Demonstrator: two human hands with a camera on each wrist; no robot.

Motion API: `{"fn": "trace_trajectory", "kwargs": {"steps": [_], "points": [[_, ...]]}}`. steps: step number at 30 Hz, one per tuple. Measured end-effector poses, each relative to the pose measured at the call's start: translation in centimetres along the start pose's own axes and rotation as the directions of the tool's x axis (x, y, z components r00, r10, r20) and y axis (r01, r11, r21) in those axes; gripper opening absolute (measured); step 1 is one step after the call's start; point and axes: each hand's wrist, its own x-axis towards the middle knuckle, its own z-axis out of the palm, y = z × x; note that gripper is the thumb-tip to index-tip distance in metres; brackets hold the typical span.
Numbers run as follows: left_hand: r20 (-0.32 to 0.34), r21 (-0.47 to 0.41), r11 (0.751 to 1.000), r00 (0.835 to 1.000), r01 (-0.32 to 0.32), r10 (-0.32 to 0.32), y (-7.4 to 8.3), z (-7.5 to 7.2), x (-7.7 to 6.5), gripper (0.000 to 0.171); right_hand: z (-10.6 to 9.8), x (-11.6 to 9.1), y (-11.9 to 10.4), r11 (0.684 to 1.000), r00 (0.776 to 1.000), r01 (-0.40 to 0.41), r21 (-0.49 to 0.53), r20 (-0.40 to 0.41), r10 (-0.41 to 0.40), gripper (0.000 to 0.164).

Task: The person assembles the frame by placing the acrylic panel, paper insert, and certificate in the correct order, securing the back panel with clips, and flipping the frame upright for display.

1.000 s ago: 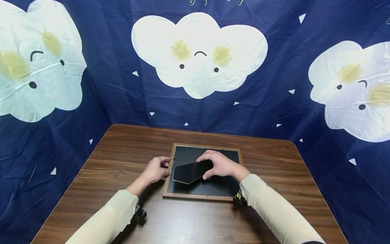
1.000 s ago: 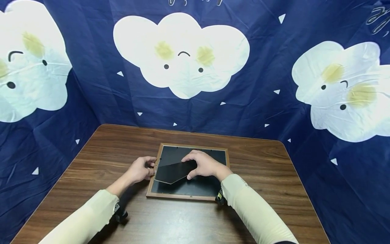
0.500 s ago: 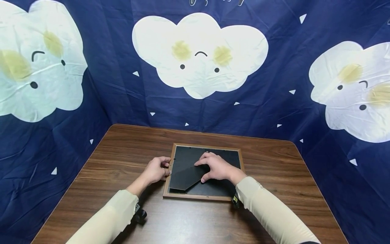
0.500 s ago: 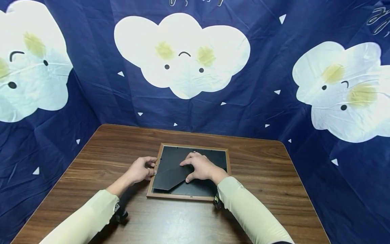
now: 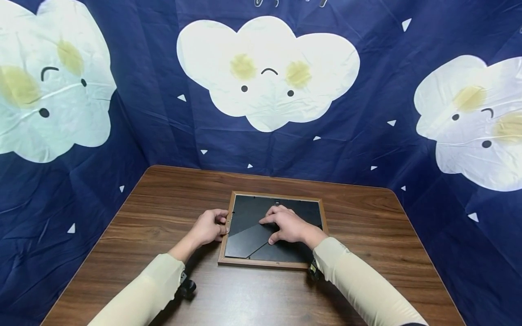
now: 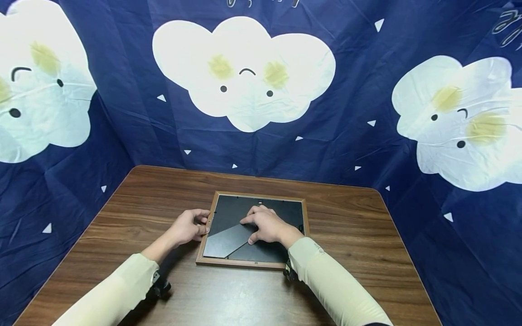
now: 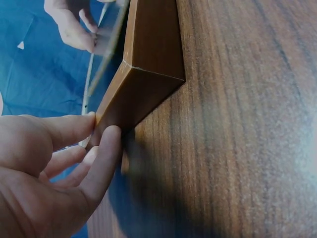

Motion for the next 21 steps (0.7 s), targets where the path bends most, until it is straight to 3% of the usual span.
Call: {"fn": "trace_trajectory", "kwargs": {"steps": [11, 21], "points": [[0.004, -0.029, 0.999, 1.000, 0.017, -0.017, -0.1, -0.2, 0.0, 0.057, -0.5, -0.1, 0.7, 0.999, 0.999, -0.001, 0.032, -0.034, 0.002, 0.058], [0.002, -0.045, 0.999, 1.000, 0.019, -0.019, -0.2, -0.1, 0.0, 0.057, -1.6, -1.5, 3.1, 0.993, 0.994, -0.079, 0.093, -0.071, 0.086, 0.056]]}}
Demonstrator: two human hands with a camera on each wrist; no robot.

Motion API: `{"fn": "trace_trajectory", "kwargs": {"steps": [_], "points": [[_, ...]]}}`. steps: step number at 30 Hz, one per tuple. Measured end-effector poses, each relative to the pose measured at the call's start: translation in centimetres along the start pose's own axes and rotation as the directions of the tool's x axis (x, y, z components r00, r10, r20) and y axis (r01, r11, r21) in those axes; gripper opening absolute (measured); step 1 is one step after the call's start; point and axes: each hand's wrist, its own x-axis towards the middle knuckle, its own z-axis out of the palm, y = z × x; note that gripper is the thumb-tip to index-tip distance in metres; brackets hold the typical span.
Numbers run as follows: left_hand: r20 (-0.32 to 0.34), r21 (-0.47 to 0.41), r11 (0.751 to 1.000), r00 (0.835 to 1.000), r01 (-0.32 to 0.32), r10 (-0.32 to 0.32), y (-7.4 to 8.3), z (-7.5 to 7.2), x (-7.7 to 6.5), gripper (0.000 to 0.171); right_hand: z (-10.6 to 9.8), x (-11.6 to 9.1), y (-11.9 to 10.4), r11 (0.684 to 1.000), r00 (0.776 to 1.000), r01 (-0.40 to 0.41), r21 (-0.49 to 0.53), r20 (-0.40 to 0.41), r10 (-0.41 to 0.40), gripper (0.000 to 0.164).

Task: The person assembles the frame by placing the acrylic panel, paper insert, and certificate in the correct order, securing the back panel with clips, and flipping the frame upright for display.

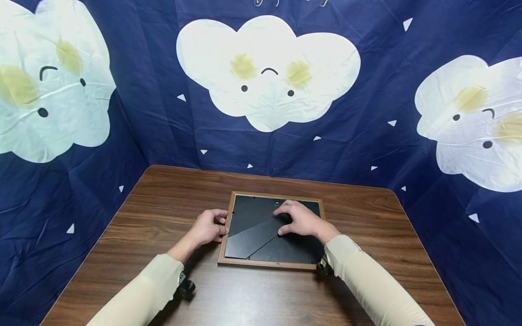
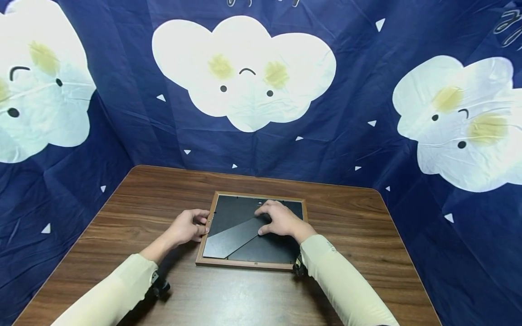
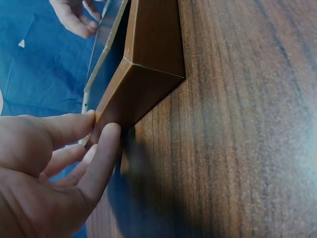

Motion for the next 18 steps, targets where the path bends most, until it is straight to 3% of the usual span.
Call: {"fn": "trace_trajectory", "kwargs": {"steps": [5, 11, 18], "points": [[-0.016, 0.073, 0.997, 0.999, -0.030, 0.031, 0.0, 0.0, -0.1, 0.053, -0.6, -1.0, 1.5, 0.998, 0.998, -0.058, 0.006, -0.037, 0.059, 0.056], [-0.047, 0.256, 0.963, 0.994, -0.082, 0.097, -0.2, -0.1, -0.5, 0.044, -1.2, -2.2, 3.8, 0.995, 0.984, -0.093, 0.043, -0.150, 0.098, 0.054], [-0.044, 0.224, 0.972, 0.996, -0.068, 0.080, 0.0, -0.2, -1.5, 0.047, -2.2, -3.4, 6.2, 0.981, 0.951, -0.158, 0.113, -0.251, 0.182, 0.050]]}}
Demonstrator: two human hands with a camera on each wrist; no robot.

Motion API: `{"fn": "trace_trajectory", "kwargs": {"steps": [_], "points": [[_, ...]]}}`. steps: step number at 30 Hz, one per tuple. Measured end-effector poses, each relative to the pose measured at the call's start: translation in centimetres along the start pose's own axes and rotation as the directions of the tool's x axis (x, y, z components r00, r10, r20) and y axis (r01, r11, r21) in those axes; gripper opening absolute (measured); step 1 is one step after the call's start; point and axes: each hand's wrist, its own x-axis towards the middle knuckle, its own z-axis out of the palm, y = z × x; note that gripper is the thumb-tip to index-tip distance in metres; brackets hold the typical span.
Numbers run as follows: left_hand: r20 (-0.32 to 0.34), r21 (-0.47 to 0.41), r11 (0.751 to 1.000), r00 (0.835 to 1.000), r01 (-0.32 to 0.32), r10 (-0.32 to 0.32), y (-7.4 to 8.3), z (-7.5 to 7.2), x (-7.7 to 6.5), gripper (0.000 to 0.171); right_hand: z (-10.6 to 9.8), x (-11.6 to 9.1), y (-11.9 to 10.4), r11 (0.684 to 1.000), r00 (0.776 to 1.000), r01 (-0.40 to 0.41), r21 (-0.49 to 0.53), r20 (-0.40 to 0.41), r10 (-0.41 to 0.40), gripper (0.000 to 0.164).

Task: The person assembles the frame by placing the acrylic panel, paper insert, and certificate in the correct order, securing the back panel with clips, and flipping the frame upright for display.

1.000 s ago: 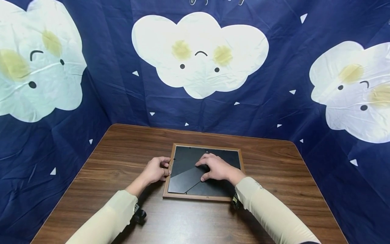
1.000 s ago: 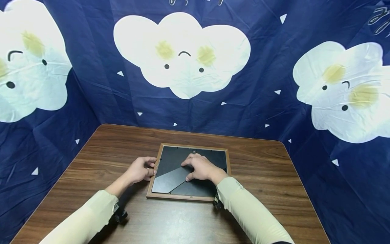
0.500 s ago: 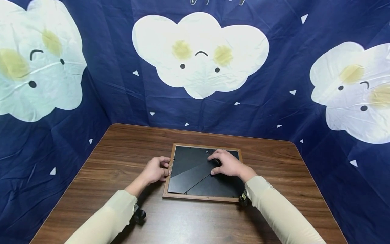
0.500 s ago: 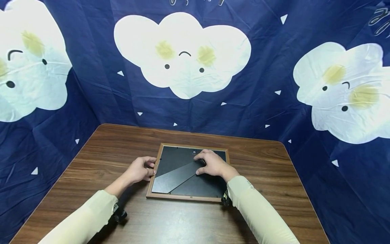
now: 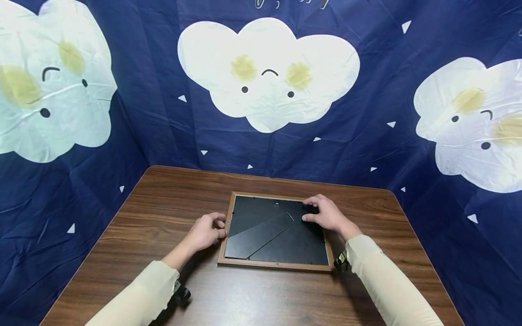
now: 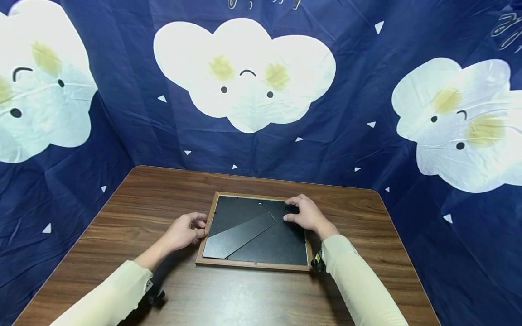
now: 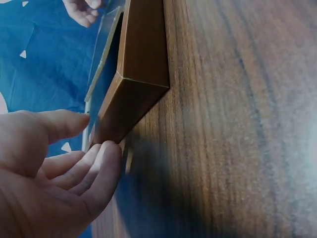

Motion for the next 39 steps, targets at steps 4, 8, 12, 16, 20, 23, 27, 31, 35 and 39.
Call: {"fn": "trace_trajectory", "kwargs": {"steps": [4, 8, 12, 16, 20, 23, 27, 31, 35, 39], "points": [[0.013, -0.040, 0.999, 1.000, 0.018, -0.018, 0.0, 0.0, -0.7, 0.045, -0.6, -0.1, 1.4, 0.997, 0.996, -0.077, 0.006, -0.034, 0.077, 0.047], [0.033, -0.064, 0.998, 0.999, 0.025, -0.023, -0.2, 0.1, -1.4, 0.040, -0.9, -0.3, 2.6, 0.989, 0.987, -0.150, 0.018, -0.056, 0.150, 0.045], [0.057, -0.084, 0.996, 0.998, 0.021, -0.016, -0.3, 0.0, -2.1, 0.040, -1.1, -0.3, 3.5, 0.982, 0.980, -0.187, 0.033, -0.058, 0.189, 0.046], [0.102, -0.100, 0.995, 0.995, 0.022, -0.012, -0.3, -0.3, -2.6, 0.041, -1.1, -0.2, 4.0, 0.977, 0.977, -0.210, 0.035, -0.034, 0.211, 0.046], [0.176, -0.130, 0.991, 0.984, 0.044, -0.021, -0.2, -0.5, -3.1, 0.044, -1.1, 0.0, 4.3, 0.973, 0.973, -0.228, 0.027, -0.022, 0.228, 0.043], [0.222, -0.161, 0.985, 0.975, 0.065, -0.028, -0.2, -0.5, -3.5, 0.048, -1.0, 0.3, 4.4, 0.971, 0.971, -0.238, 0.011, -0.020, 0.238, 0.043], [0.257, -0.196, 0.979, 0.966, 0.064, -0.012, -0.2, -0.4, -3.7, 0.053, -1.2, 0.8, 4.2, 0.968, 0.968, -0.249, -0.019, -0.002, 0.249, 0.044], [0.256, -0.191, 0.981, 0.967, 0.040, 0.010, -0.2, -0.3, -3.8, 0.056, -1.3, 1.1, 4.2, 0.963, 0.963, -0.267, -0.032, 0.017, 0.267, 0.043], [0.217, -0.177, 0.984, 0.976, 0.034, 0.005, 0.0, -0.2, -3.9, 0.056, -1.2, 1.3, 4.5, 0.961, 0.961, -0.277, -0.016, 0.017, 0.277, 0.041], [0.182, -0.159, 0.987, 0.983, 0.012, 0.017, 0.1, -0.2, -4.0, 0.055, -1.2, 1.3, 4.5, 0.957, 0.958, -0.288, 0.034, 0.022, 0.288, 0.041]]}}
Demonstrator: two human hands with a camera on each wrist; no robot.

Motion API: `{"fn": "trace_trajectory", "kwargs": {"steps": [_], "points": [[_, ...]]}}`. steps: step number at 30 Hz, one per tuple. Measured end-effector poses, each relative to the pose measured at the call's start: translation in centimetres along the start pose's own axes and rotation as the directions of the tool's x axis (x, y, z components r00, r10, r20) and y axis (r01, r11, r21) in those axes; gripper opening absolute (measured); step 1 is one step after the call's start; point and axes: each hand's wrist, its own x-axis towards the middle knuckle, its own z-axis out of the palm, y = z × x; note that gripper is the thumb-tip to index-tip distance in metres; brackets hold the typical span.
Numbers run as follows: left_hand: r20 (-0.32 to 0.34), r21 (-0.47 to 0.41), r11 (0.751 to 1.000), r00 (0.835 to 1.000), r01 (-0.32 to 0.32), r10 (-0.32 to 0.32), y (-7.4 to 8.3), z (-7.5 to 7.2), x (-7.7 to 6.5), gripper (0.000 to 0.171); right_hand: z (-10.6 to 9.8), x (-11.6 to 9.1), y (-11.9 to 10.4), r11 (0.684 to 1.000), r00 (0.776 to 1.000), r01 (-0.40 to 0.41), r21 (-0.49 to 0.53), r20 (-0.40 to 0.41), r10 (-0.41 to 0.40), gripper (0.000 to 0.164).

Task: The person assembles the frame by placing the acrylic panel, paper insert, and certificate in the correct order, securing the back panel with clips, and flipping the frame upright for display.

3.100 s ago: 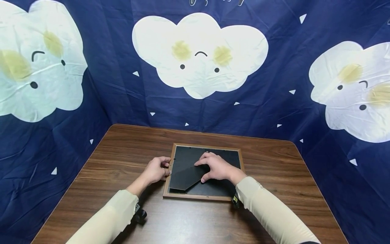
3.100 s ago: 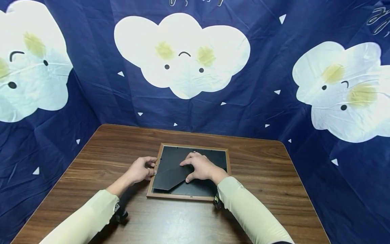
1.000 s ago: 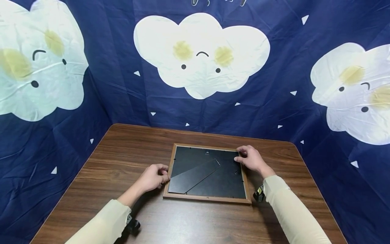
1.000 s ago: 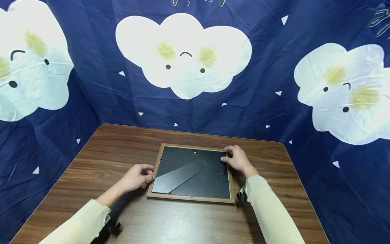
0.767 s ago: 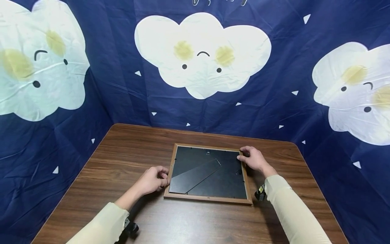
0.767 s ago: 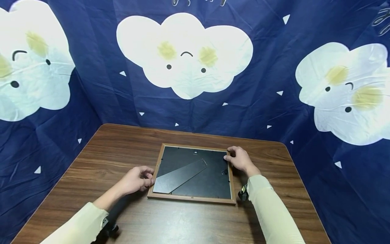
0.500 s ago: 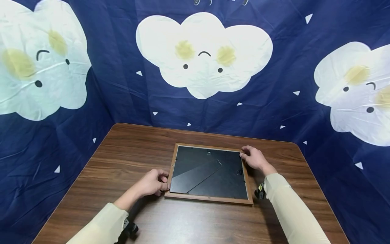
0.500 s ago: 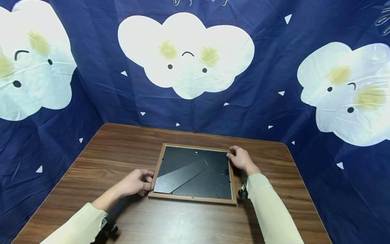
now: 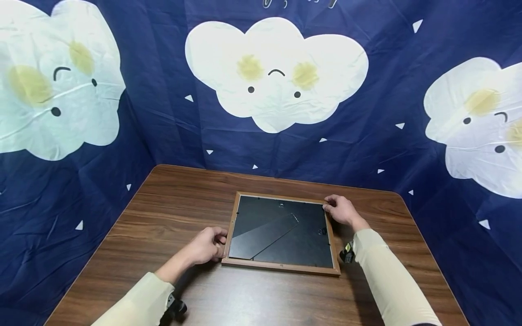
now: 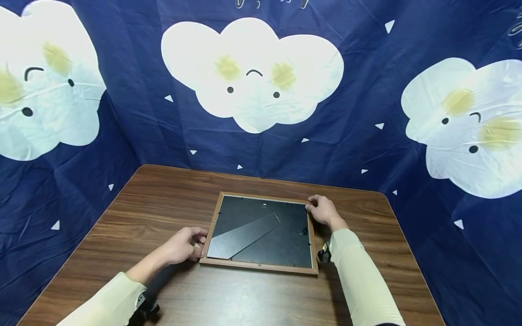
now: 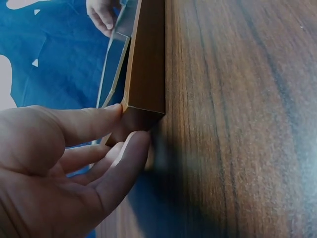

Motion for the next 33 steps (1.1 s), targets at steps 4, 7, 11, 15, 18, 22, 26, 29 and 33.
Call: {"fn": "trace_trajectory", "kwargs": {"steps": [4, 7, 11, 15, 18, 22, 26, 29, 33], "points": [[-0.016, 0.051, 0.998, 0.999, -0.037, 0.037, -0.2, 0.0, 0.1, 0.054, -0.1, -0.2, 0.0, 0.999, 1.000, -0.002, 0.033, -0.006, 0.003, 0.041], [-0.025, 0.082, 0.995, 0.998, -0.057, 0.060, -0.3, -0.1, 0.1, 0.052, -0.1, -0.3, -0.2, 0.999, 1.000, 0.000, 0.046, -0.015, 0.001, 0.042], [-0.035, 0.088, 0.994, 0.997, -0.065, 0.068, -0.4, -0.1, 0.2, 0.053, -0.2, -0.5, -0.4, 0.998, 1.000, -0.008, 0.065, -0.022, 0.009, 0.044], [-0.046, 0.096, 0.993, 0.996, -0.071, 0.076, -0.3, 0.0, 0.3, 0.054, -0.4, -0.6, -0.6, 0.994, 0.999, -0.016, 0.106, -0.041, 0.021, 0.044], [-0.067, 0.126, 0.990, 0.995, -0.069, 0.078, -0.1, 0.1, 0.3, 0.055, -0.5, -0.6, -0.6, 0.990, 0.998, -0.025, 0.138, -0.061, 0.034, 0.041], [-0.106, 0.076, 0.997, 0.994, -0.015, 0.023, 0.3, 0.3, 0.2, 0.049, -0.6, -0.5, -0.6, 0.984, 0.991, -0.040, 0.173, -0.120, 0.061, 0.035], [-0.177, 0.047, 0.999, 0.984, 0.022, -0.014, 0.8, 0.7, 0.0, 0.042, -0.8, -0.2, -0.8, 0.970, 0.980, -0.047, 0.237, -0.176, 0.090, 0.032], [-0.211, 0.144, 0.990, 0.977, 0.008, 0.023, 1.0, 0.8, -0.1, 0.026, -0.9, 0.0, -1.1, 0.954, 0.975, -0.056, 0.294, -0.188, 0.115, 0.031], [-0.214, 0.288, 0.958, 0.974, -0.013, 0.077, 1.5, 1.0, -0.2, 0.011, -1.3, 0.2, -1.4, 0.929, 0.975, -0.056, 0.367, -0.182, 0.130, 0.030]]}}
